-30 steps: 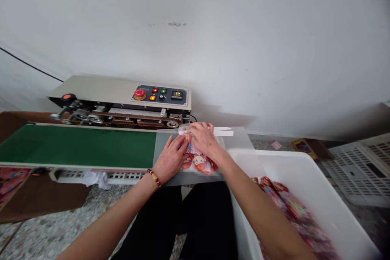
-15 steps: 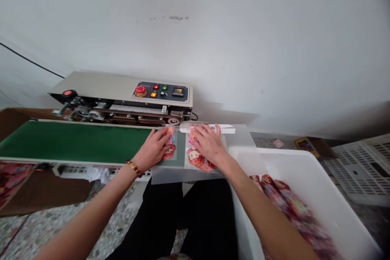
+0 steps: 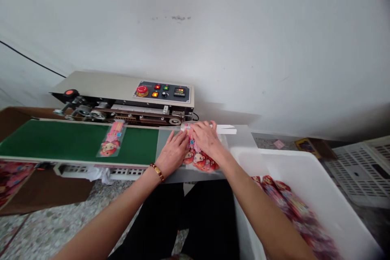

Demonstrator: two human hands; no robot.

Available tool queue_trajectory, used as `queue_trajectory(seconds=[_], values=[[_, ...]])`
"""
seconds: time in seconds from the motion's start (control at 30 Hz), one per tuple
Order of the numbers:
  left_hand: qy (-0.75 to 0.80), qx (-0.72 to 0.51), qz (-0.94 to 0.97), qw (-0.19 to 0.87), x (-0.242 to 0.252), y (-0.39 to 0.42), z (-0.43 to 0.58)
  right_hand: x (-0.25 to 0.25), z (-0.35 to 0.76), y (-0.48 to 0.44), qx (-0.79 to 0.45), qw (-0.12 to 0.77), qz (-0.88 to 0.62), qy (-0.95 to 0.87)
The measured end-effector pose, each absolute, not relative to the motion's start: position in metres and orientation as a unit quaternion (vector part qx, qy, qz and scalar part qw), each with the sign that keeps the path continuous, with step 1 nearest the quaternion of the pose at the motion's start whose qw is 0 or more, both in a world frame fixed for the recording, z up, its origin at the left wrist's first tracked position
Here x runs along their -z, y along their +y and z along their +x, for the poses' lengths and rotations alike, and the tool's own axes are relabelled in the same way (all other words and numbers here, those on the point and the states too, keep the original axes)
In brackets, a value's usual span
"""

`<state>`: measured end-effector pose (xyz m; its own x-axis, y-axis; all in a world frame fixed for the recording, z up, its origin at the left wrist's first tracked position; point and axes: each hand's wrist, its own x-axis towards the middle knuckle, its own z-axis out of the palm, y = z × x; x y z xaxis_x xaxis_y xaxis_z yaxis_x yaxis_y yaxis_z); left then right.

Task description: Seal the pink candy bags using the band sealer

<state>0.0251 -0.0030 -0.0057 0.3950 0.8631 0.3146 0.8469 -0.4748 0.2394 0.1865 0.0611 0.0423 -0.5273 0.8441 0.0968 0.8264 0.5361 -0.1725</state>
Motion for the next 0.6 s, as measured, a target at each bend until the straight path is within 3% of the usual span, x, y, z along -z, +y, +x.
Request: queue_trajectory(seconds=[0.23,0.6], values=[[0.522,-0.188,0.832,0.022,0.009,-0.008,0.023,-0.045,0.162,0.078,-0.055,0.029,-0.530,-0.845],[0.521,-0.190,0.832,0.002,0.015,-0.008,0.025,-0.044,0.177,0.079,-0.105,0.039,-0.502,-0.858]])
